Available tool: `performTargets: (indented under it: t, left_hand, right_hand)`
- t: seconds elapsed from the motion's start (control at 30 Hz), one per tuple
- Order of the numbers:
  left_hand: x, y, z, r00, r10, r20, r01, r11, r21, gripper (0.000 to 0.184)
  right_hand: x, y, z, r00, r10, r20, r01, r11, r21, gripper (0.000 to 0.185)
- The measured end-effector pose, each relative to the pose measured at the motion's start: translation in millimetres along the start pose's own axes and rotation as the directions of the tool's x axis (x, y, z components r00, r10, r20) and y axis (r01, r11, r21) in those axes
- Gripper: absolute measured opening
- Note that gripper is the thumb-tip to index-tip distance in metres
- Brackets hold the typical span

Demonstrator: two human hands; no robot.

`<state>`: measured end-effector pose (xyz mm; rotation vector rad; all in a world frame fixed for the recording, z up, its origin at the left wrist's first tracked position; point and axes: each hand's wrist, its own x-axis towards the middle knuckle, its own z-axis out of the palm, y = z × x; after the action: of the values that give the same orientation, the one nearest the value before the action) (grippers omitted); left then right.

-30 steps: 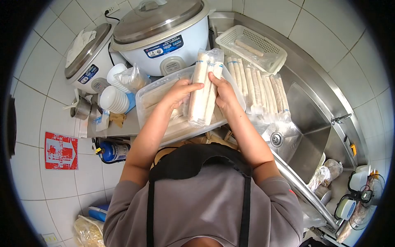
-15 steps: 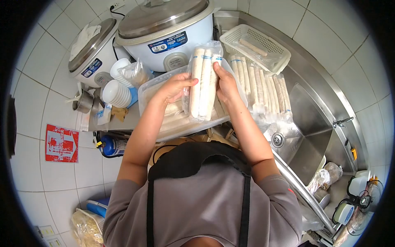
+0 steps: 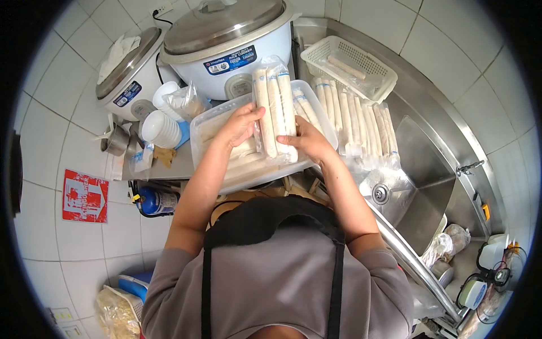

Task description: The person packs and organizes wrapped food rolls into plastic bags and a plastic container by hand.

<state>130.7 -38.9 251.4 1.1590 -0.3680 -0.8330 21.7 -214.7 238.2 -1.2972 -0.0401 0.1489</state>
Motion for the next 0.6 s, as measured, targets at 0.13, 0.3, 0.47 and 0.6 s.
performTargets:
  t: [0.13, 0.3, 0.47, 0.6]
  left_hand:
    - [-2.1, 11.9, 2.3, 1.000, -0.010, 0.011, 0.008, 0.987, 0.162, 0.040]
    - [1.0, 24.9, 1.3, 0.995, -0.091, -0.038, 0.099, 0.896, 0.434, 0.042]
    - [24.6, 25.1, -13.0, 0.991, -0.114, 0.065, 0.050, 0.787, 0.615, 0.039]
    - [47.6, 13.5, -22.7, 0.970, -0.238, 0.059, 0.082, 0.543, 0.836, 0.034]
  right_hand:
    - [4.3, 1.9, 0.7, 0.997, -0.076, -0.015, 0.077, 0.995, 0.056, 0.077]
    - [4.1, 4.8, 14.8, 0.977, -0.141, -0.158, 0.163, 0.977, 0.136, 0.088]
    - [4.0, 4.5, -2.5, 0.997, -0.048, -0.068, 0.035, 0.982, -0.183, 0.079]
    - [-2.7, -20.4, -15.2, 0.935, 0.191, -0.299, -0.349, 0.639, -0.685, 0.059]
